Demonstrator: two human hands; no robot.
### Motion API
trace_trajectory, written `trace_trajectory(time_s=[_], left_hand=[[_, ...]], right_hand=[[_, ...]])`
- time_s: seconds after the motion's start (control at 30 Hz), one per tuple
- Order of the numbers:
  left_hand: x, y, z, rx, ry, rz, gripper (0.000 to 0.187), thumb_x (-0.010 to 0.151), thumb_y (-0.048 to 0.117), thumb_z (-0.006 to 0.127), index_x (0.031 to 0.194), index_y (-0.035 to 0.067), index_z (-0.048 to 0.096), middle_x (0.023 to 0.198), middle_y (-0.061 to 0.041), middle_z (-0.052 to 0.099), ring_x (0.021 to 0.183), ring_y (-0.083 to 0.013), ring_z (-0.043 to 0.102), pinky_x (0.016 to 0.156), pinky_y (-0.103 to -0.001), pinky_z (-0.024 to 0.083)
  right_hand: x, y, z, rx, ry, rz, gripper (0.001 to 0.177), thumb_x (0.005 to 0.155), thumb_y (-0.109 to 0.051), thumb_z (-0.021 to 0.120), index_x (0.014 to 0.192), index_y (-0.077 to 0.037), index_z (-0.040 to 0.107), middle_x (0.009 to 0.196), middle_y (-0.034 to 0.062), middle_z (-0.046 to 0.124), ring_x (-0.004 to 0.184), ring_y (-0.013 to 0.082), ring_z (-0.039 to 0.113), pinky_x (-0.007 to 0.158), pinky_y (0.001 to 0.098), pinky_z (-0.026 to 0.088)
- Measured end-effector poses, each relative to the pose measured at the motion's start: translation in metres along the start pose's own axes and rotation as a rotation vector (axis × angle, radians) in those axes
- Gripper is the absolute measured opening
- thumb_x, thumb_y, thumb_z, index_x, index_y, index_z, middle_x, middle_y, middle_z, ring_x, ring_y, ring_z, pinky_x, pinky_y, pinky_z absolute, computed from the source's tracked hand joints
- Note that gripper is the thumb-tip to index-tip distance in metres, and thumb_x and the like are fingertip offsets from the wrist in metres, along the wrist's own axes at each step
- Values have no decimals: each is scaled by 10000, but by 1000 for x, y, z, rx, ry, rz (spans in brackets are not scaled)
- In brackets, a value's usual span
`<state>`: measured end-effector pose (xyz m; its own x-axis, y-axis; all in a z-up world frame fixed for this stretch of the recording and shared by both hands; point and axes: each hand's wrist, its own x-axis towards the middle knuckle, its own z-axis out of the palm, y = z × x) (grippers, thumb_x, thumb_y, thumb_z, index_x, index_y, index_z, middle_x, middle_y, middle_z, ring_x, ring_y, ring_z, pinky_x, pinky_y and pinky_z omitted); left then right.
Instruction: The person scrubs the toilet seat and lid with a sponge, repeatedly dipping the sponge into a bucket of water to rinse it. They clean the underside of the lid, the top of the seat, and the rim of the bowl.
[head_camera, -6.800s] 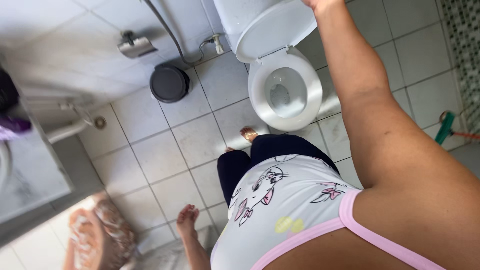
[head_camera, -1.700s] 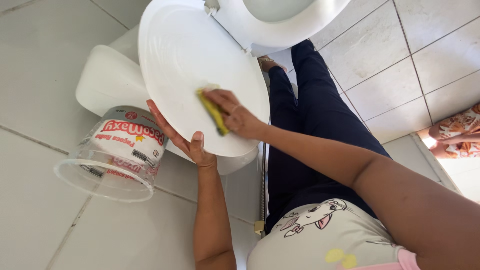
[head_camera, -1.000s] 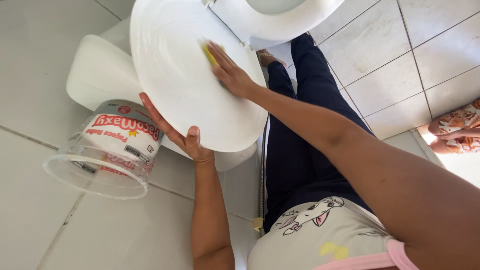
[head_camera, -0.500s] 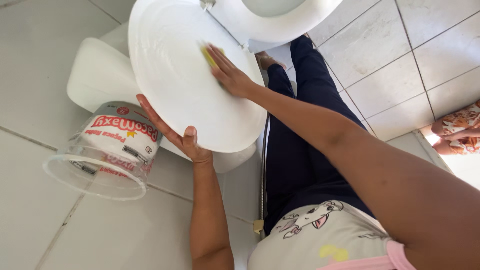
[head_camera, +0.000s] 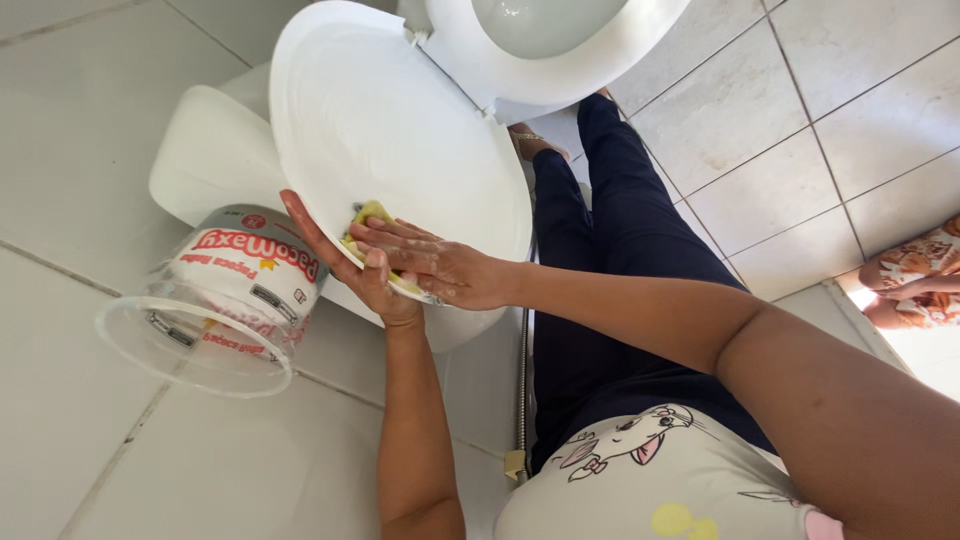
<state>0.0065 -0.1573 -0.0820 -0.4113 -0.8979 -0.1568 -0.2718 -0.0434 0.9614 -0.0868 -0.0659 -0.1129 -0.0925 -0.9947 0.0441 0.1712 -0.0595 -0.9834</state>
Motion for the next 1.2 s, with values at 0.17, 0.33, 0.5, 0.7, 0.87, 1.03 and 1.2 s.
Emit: trace_trajectory(time_s=[0.17, 0.33, 0.5, 0.7, 0.87, 1.03, 1.2], left_hand=[[0, -3, 0, 79, -10, 5, 940, 935, 538, 627, 1667, 125, 208, 1759, -71, 165, 1620, -242, 84, 1357, -458, 84], [-1, -3, 1, -29, -9, -34, 1006, 914, 555, 688, 1674, 151, 167, 1749, -65, 129, 1660, -254, 71, 1366, -482, 110], [-5, -2, -4, 1, -2, -37, 949, 976, 575, 647, 1679, 153, 170, 1763, -47, 141, 1621, -241, 115, 1372, -473, 155], [-2, -6, -1, -43, -1, -4, 953, 941, 482, 670, 1673, 138, 168, 1758, -43, 136, 1611, -231, 103, 1355, -462, 117], [-2, -10, 1, -164, -17, -3, 951, 932, 395, 722, 1671, 143, 179, 1760, -23, 97, 1608, -234, 78, 1352, -470, 146], [-5, -13, -3, -131, -17, -18, 924, 944, 378, 717, 1668, 139, 196, 1716, -29, 109, 1612, -237, 103, 1357, -465, 180], [-3, -13, -5, -113, -6, -52, 953, 924, 387, 707, 1677, 135, 179, 1717, -32, 97, 1610, -227, 106, 1357, -461, 180]], right_hand=[[73, 15, 0, -133, 150, 122, 623, 1152, -334, 353, 1669, -48, 152, 1751, 120, 161, 1653, 265, 94, 1384, 411, 121], [93, 14, 2, -142, 246, 123, 652, 1167, -382, 338, 1680, -43, 120, 1769, 127, 129, 1666, 270, 95, 1398, 417, 111], [2, -2, 6, 57, 59, 44, 483, 1130, -296, 487, 1589, -159, 433, 1712, 63, 343, 1642, 276, 270, 1388, 422, 218], [63, 28, 8, -30, 420, -32, 347, 1042, -185, 649, 1384, -233, 618, 1550, 25, 525, 1459, 241, 537, 1184, 326, 502], [142, 121, -15, -206, 601, 81, 286, 1022, -134, 663, 1305, -173, 683, 1454, 40, 625, 1240, 222, 713, 1092, 313, 600], [173, 246, -40, -381, 623, 320, 270, 890, -164, 700, 1152, -100, 697, 1013, 65, 743, 839, 230, 704, 765, 360, 581], [143, 338, -47, -222, 641, 678, 102, 988, -108, 590, 983, -16, 635, 844, 98, 683, 787, 226, 651, 724, 412, 543]])
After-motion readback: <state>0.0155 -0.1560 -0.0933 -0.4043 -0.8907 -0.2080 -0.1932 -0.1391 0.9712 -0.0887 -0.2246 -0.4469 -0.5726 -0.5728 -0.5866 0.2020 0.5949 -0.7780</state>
